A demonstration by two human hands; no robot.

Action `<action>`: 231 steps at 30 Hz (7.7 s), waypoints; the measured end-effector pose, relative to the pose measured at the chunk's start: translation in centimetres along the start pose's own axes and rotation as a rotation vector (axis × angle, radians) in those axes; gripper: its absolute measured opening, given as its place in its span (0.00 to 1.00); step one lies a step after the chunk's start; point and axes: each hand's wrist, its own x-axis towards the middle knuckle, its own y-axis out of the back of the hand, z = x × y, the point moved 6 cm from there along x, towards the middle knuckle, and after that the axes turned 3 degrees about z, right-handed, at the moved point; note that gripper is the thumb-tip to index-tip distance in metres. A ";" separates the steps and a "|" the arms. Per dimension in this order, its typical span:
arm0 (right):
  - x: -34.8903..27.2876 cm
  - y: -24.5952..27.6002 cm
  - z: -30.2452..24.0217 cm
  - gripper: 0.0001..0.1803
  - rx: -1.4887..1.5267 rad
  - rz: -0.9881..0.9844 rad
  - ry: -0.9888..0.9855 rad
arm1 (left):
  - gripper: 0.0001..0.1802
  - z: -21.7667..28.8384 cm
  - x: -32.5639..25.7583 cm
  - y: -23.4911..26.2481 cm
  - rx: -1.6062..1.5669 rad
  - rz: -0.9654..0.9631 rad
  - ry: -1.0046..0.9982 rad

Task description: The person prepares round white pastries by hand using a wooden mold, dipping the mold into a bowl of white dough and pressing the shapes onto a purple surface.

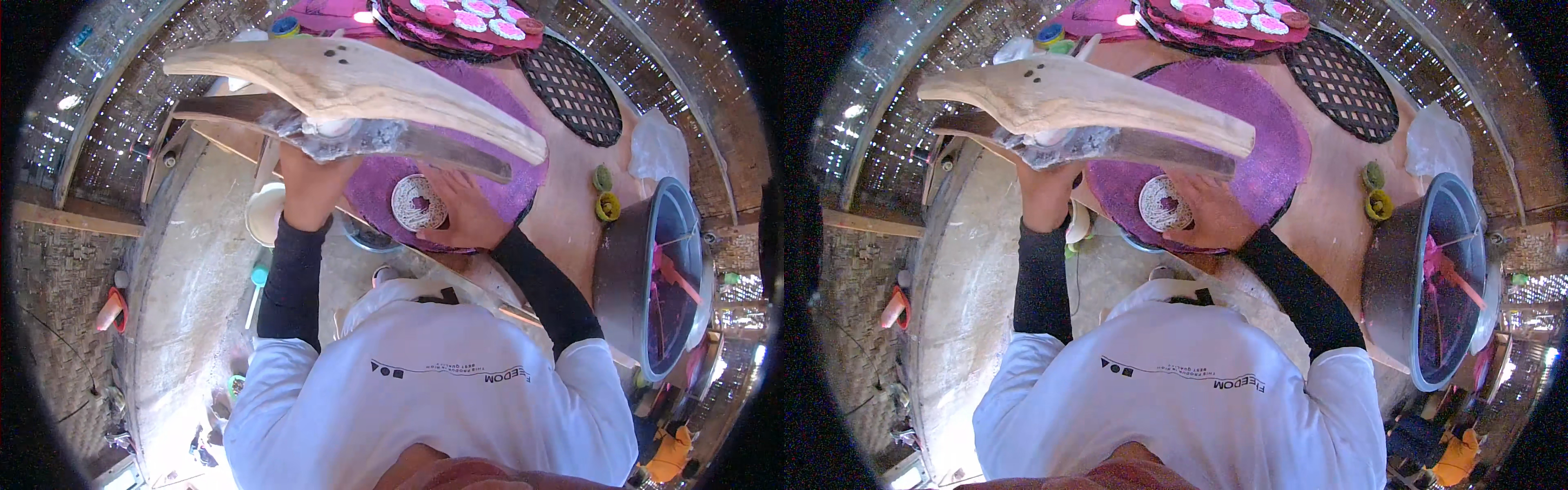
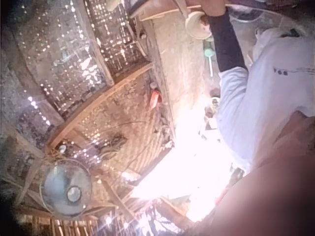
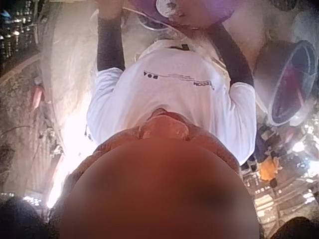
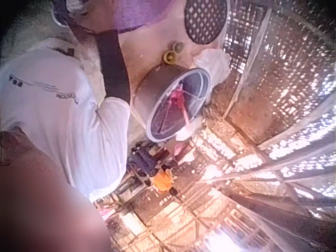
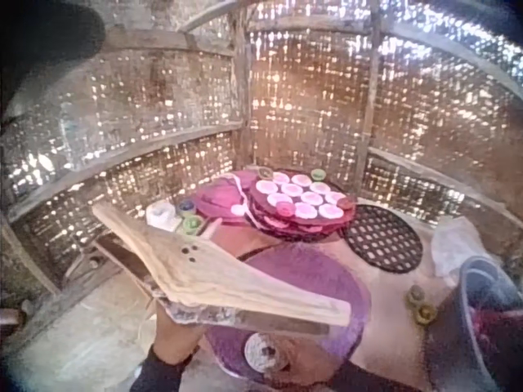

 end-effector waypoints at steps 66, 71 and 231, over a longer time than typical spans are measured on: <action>-7.7 7.7 -1.6 0.40 1.163 -0.113 -0.470 | 0.46 1.8 2.7 -5.0 -0.912 -0.173 0.235; -6.2 8.9 -1.3 0.34 1.126 -0.357 -0.443 | 0.40 2.2 6.9 -5.1 -1.585 -0.455 0.207; -21.0 2.0 19.7 0.16 1.199 0.936 -1.001 | 0.17 0.3 -2.7 -3.6 -0.149 -0.028 0.272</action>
